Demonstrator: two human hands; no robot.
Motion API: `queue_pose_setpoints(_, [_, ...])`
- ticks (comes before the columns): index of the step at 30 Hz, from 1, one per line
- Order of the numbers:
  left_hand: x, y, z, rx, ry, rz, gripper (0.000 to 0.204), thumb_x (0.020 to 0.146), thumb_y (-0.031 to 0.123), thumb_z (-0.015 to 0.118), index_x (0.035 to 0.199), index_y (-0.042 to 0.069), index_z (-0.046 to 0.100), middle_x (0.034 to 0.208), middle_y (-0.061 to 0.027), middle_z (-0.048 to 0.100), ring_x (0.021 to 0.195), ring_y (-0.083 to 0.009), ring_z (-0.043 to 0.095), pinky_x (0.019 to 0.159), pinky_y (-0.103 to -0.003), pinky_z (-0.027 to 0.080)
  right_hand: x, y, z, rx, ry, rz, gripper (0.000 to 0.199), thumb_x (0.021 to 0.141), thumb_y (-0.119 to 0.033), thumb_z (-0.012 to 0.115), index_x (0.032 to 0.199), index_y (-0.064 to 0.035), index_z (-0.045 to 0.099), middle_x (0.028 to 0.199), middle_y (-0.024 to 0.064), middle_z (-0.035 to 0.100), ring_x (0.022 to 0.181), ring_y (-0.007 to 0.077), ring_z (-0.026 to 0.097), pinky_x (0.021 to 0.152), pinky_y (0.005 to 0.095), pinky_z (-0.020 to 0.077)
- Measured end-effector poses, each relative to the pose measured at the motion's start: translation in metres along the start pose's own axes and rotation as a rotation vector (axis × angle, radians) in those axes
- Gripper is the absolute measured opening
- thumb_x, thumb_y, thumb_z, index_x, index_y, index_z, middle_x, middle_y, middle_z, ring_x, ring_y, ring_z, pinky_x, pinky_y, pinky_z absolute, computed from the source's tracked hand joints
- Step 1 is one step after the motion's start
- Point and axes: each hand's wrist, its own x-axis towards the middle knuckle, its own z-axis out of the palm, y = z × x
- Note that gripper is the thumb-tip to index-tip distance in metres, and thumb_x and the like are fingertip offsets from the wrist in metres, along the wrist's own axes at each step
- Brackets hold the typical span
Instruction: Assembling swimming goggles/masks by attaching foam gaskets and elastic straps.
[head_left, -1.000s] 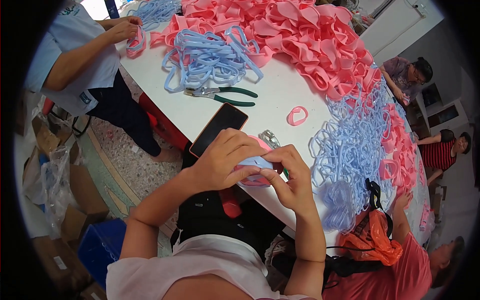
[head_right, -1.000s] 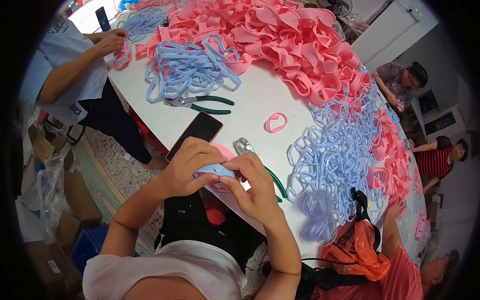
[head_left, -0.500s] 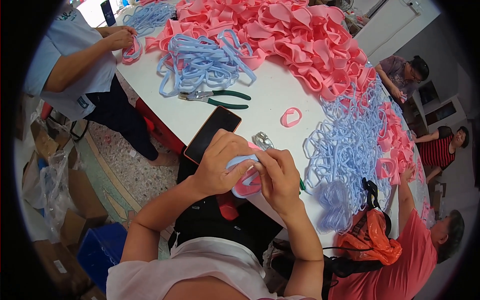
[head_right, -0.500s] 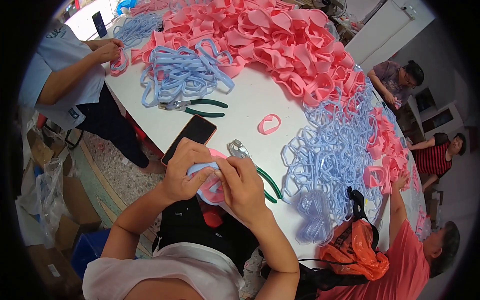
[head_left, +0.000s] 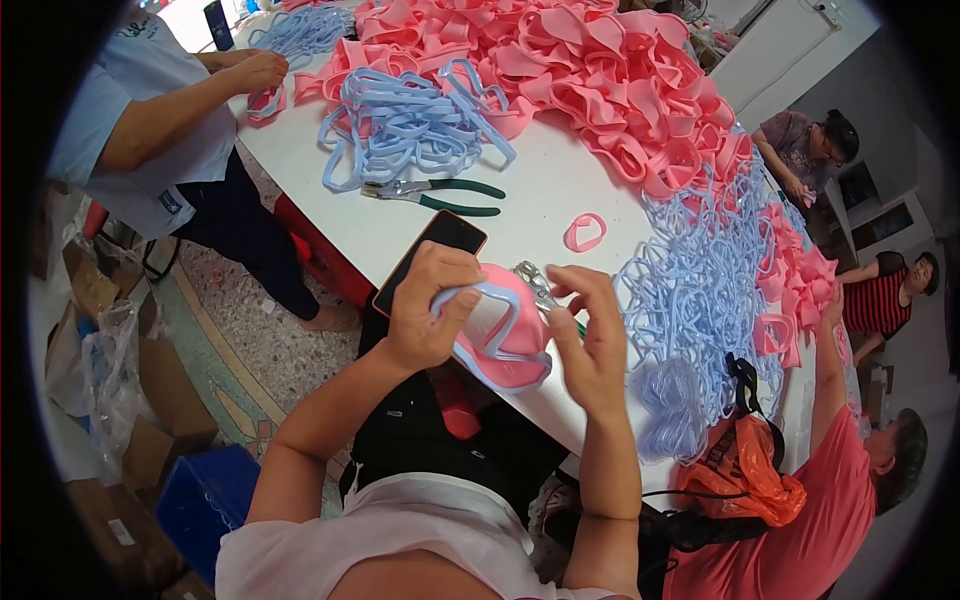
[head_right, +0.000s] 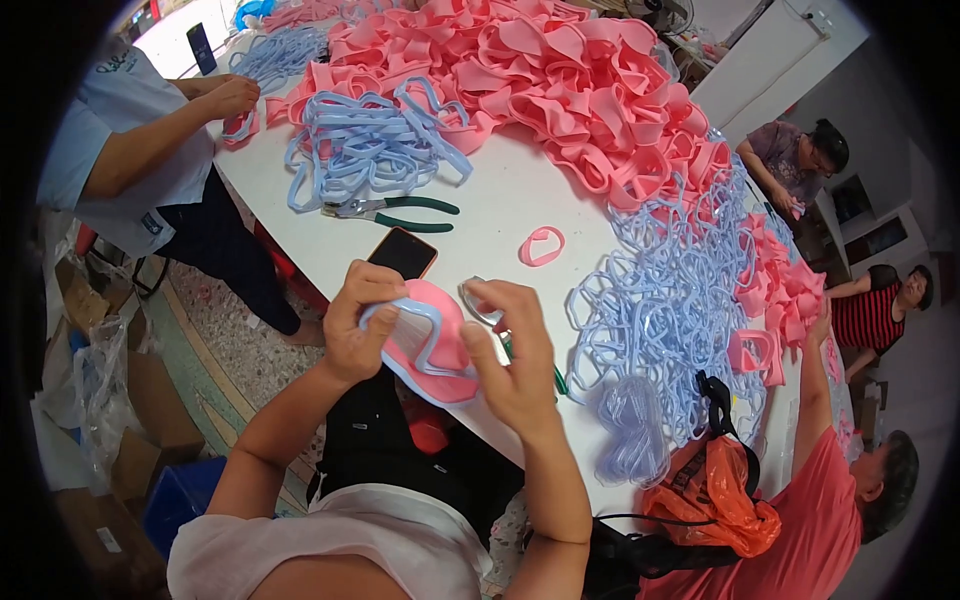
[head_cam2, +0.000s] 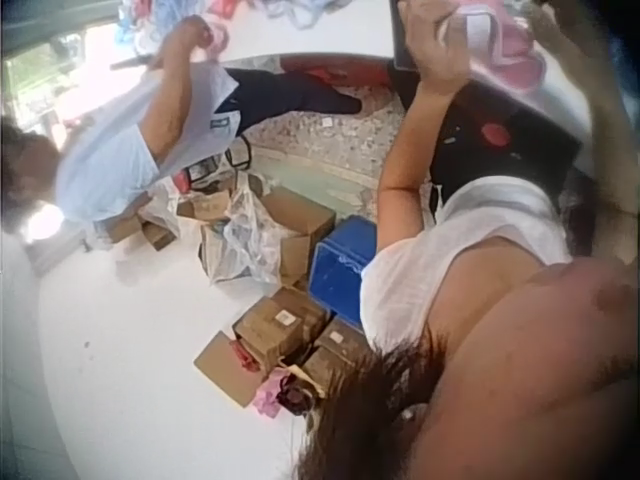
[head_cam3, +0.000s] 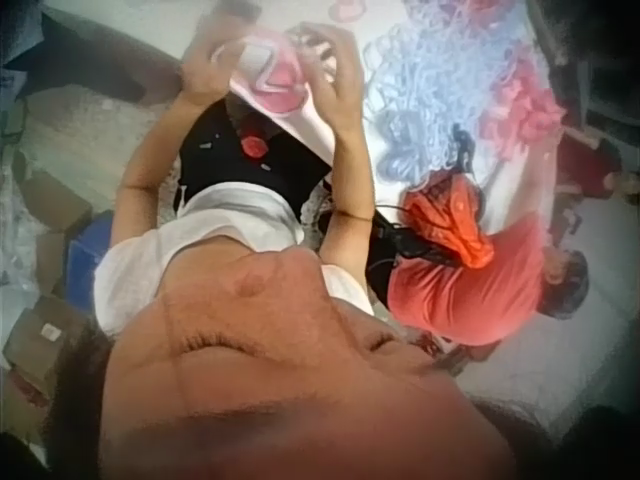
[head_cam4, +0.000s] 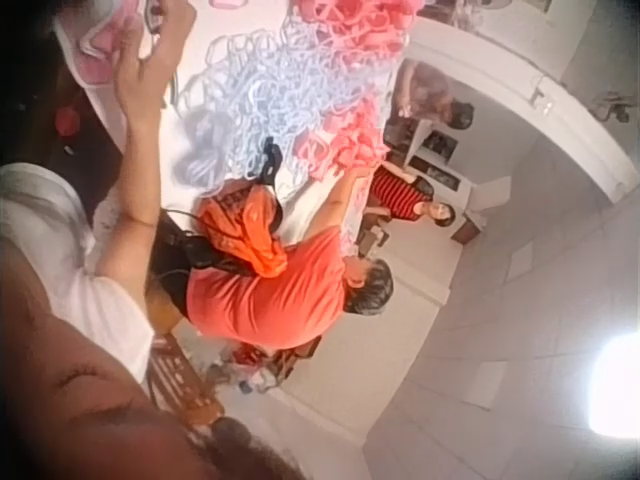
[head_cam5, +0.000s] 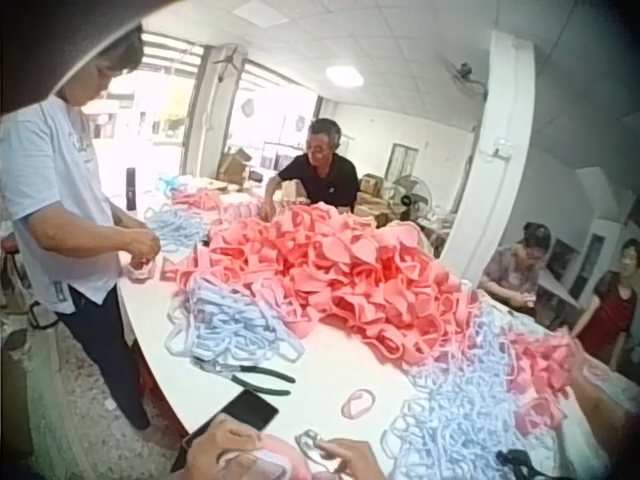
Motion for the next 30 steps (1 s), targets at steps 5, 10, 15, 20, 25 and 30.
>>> queue_pose_setpoints(5, [-0.001,0.0,-0.005,-0.174,0.023,-0.058,0.013,0.093,0.011,0.061,0.102,0.002,0.059,0.096,-0.0125,0.062,0.087,-0.0209,0.054,0.078,-0.03,0.044,-0.008,0.009,-0.019,0.544,-0.402,0.318,0.054,0.085,-0.012,0.071,0.132,0.0028,0.049,0.104,0.0043,0.062,0.099,0.0134,0.056,0.089,0.0306,0.0418])
queue_pose_setpoints(10, [0.003,0.005,-0.007,-0.169,0.003,-0.032,0.015,0.092,0.012,0.064,0.102,0.001,0.06,0.096,-0.0129,0.063,0.085,-0.0225,0.056,0.075,-0.031,0.045,-0.008,0.01,-0.014,0.544,-0.37,0.404,0.047,0.08,-0.006,0.072,0.123,0.0014,0.054,0.094,0.0028,0.062,0.088,0.013,0.057,0.084,0.0303,0.0435])
queue_pose_setpoints(15, [0.006,0.013,0.006,-0.002,-0.043,0.095,0.017,0.09,0.014,0.066,0.101,0.002,0.062,0.094,-0.0128,0.063,0.081,-0.0242,0.056,0.073,-0.033,0.045,-0.004,0.01,0.008,-0.43,-0.091,0.172,0.041,0.073,-0.001,0.068,0.112,-0.005,0.056,0.085,0.0137,0.056,0.077,0.0273,0.058,0.073,0.0369,0.0466])
queue_pose_setpoints(20, [-0.006,0.004,0.008,0.088,0.126,0.076,0.019,0.091,0.016,0.065,0.103,0.002,0.059,0.094,-0.0124,0.062,0.081,-0.0236,0.054,0.075,-0.032,0.043,-0.003,-0.012,-0.005,-0.287,0.044,-0.006,0.036,0.078,-0.008,0.07,0.111,-0.0009,0.059,0.1,0.0118,0.06,0.087,0.0289,0.057,0.078,0.038,0.0433])
queue_pose_setpoints(25, [-0.018,0.004,0.023,0.045,0.248,0.014,0.02,0.095,0.016,0.06,0.106,0.001,0.055,0.096,-0.0131,0.058,0.085,-0.022,0.051,0.078,-0.032,0.042,-0.022,-0.029,0.028,-0.684,0.014,-0.117,0.024,0.083,-0.01,0.066,0.105,-0.0035,0.061,0.097,0.0077,0.06,0.091,0.0261,0.053,0.089,0.042,0.0326])
queue_pose_setpoints(30, [-0.021,0.008,0.034,-0.15,0.352,-0.075,0.022,0.093,0.018,0.063,0.107,0.001,0.058,0.094,-0.0106,0.054,0.086,-0.0214,0.049,0.076,-0.031,0.041,-0.02,-0.021,0.028,-0.665,0.046,-0.14,0.018,0.084,-0.01,0.064,0.101,-0.0048,0.061,0.093,0.006,0.058,0.094,0.0259,0.052,0.093,0.0477,0.0285])
